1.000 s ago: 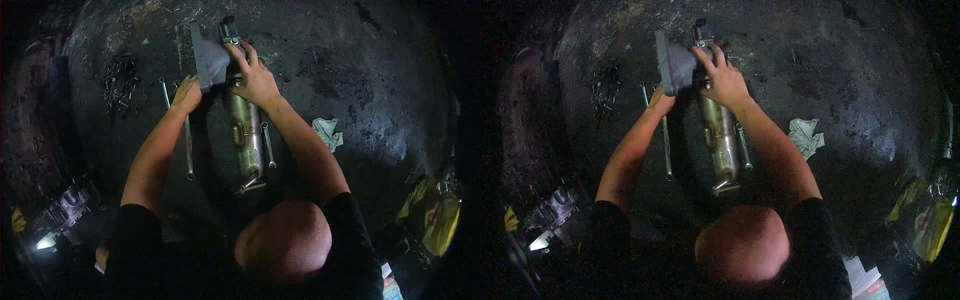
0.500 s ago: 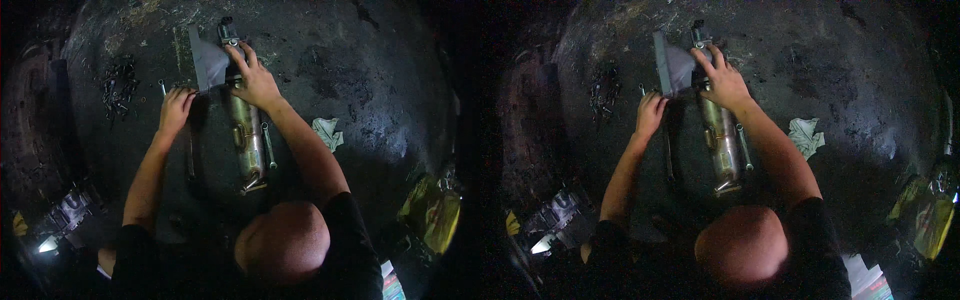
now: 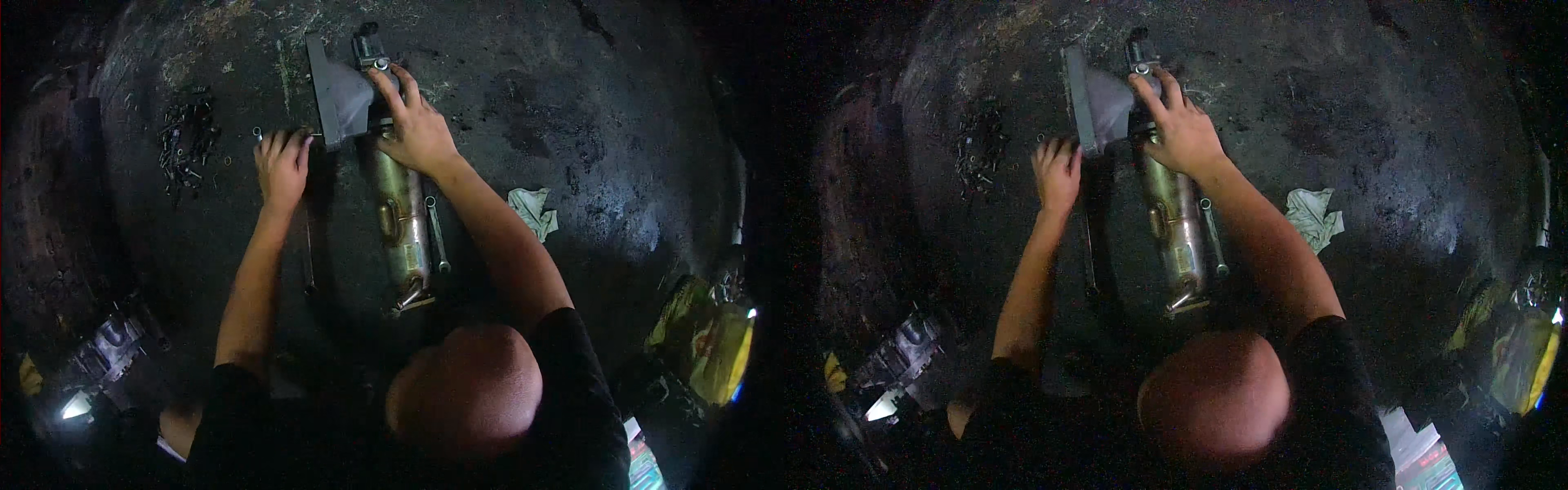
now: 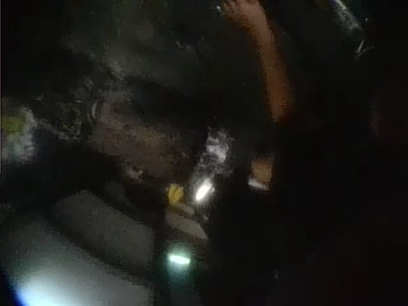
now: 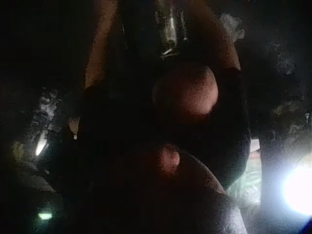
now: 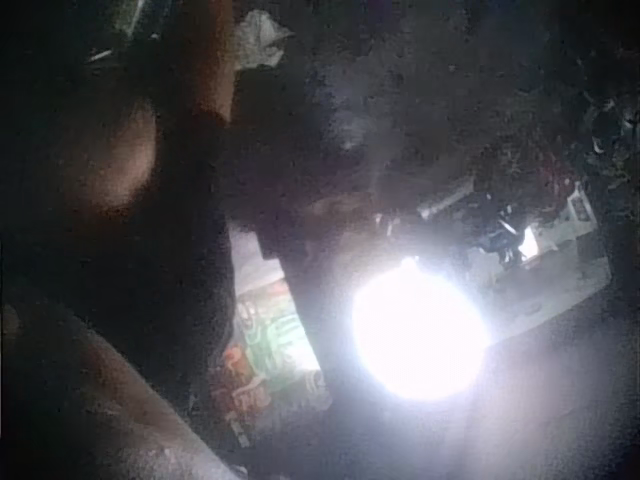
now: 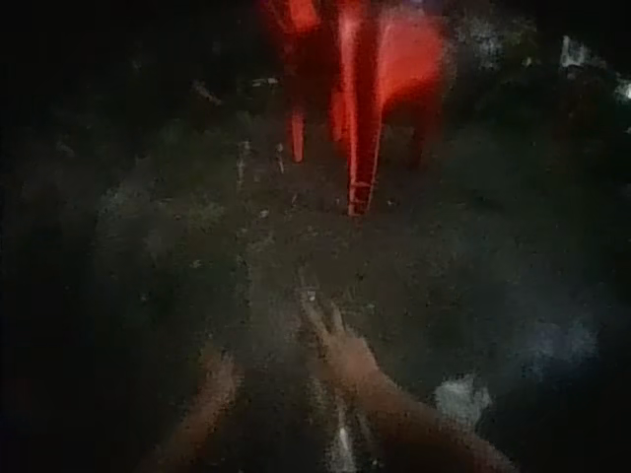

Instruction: The person uses a wrench to loosen and remove bolts from an exhaust pipe and its flange. They then pull the flange and a gasket away from the main pipe assembly.

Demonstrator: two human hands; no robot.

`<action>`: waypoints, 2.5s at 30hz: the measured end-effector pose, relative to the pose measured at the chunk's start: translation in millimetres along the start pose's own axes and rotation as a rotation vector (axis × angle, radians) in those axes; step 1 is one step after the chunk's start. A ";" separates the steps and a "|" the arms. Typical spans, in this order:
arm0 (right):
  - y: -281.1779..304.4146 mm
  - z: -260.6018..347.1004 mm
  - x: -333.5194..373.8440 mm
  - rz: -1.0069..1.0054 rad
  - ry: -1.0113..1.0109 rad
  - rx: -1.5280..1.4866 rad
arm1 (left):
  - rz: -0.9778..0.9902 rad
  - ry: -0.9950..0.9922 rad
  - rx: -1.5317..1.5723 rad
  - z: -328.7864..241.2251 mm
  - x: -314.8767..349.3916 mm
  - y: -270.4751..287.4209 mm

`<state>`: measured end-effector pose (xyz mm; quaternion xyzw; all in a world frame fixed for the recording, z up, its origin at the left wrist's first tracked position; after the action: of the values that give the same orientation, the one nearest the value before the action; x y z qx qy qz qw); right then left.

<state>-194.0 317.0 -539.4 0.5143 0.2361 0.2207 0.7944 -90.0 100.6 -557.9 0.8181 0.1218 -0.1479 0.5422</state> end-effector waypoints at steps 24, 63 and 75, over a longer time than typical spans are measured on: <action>0.4 -4.3 1.4 0.026 -0.028 -0.032 | 0.402 -0.168 -0.082 10.6 -28.7 -2.8; -3.5 -7.4 3.5 -0.024 -0.025 -0.095 | 0.308 -0.116 -0.119 -8.6 -9.6 -10.4; -1.5 -5.6 2.5 0.018 -0.046 -0.119 | 0.273 0.467 0.259 11.6 0.7 -69.4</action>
<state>-195.2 322.0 -543.2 0.4732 0.1994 0.2295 0.8268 -115.6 116.4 -621.5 0.9013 0.1121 0.1043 0.4053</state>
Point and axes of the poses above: each hand's wrist, its own x-axis away from the middle knuckle, its own y-axis out of the back of the hand, z = x × y, the point moved 1 cm from there along -x, towards the middle knuckle, and after that the axes turned 15 degrees about x, right-handed, at the moved point
